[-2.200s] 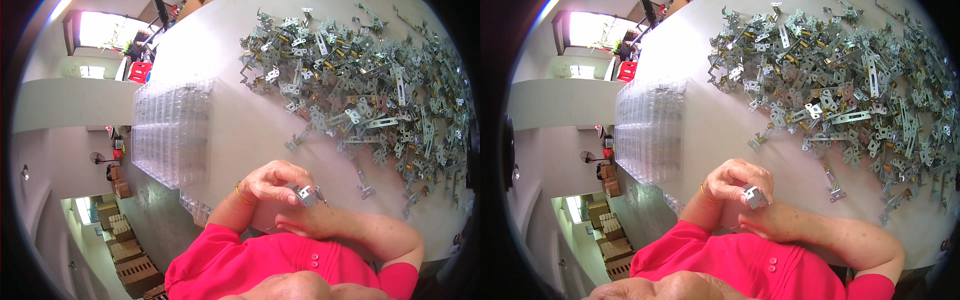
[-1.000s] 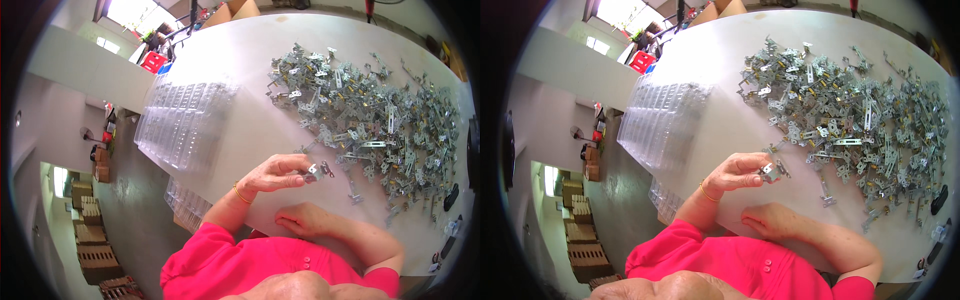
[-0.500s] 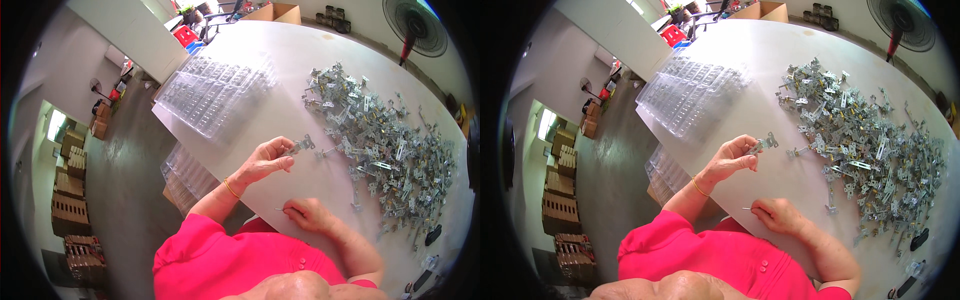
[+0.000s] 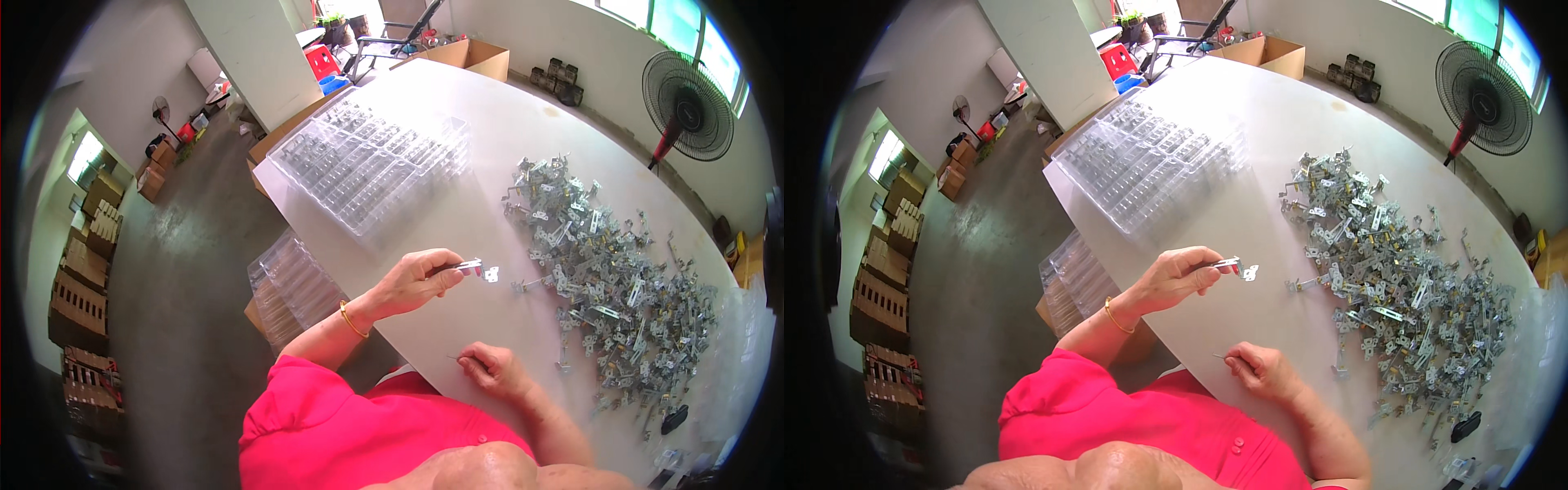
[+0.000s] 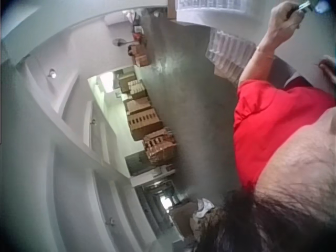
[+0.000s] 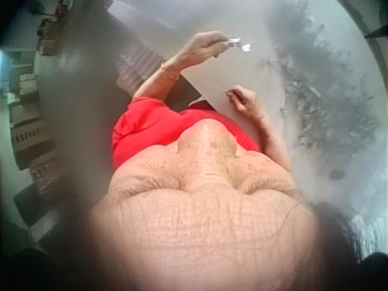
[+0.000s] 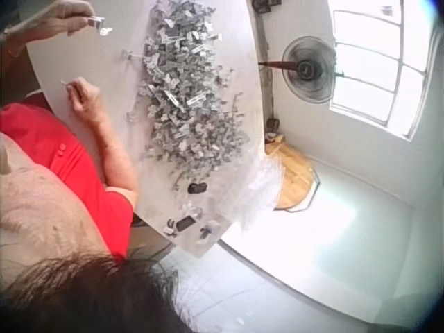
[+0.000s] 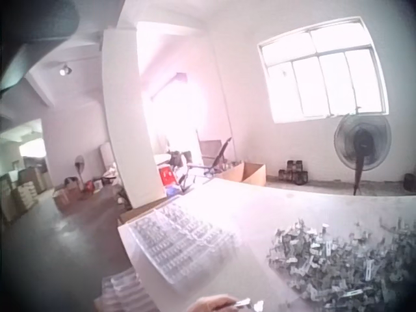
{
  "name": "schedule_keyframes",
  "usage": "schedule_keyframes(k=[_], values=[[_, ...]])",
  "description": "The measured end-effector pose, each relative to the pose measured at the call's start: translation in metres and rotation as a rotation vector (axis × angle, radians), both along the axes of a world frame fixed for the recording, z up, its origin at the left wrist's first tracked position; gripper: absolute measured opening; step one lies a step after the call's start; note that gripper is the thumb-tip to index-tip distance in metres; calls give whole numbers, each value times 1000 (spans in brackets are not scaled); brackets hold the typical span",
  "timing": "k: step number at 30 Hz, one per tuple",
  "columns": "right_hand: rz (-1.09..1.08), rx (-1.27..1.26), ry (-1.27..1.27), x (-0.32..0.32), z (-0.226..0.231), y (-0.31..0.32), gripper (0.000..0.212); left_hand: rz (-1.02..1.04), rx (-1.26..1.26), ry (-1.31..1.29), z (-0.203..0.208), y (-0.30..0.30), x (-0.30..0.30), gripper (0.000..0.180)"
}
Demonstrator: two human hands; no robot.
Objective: The person assembles metal brackets by joining small metal pieces and pins together by hand and places the assembled parts into compartments in a plastic tray.
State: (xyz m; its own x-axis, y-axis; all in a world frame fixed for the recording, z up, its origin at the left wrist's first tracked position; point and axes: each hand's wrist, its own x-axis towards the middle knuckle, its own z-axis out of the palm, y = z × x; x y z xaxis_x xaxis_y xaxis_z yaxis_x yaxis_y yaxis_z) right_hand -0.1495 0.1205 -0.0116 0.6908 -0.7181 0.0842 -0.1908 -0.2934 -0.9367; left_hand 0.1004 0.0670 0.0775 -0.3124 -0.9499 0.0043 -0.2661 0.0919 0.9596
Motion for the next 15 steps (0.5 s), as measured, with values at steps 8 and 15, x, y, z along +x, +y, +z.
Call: schedule_keyframes(k=[8, 15], values=[[-10, 56, 8, 0, -3, 1, 6, 149, -8, 95, 9, -7, 19, 25], [-13, 54, 23, 0, -1, -1, 7, 268, -83, 10, 30, -27, 50, 26]])
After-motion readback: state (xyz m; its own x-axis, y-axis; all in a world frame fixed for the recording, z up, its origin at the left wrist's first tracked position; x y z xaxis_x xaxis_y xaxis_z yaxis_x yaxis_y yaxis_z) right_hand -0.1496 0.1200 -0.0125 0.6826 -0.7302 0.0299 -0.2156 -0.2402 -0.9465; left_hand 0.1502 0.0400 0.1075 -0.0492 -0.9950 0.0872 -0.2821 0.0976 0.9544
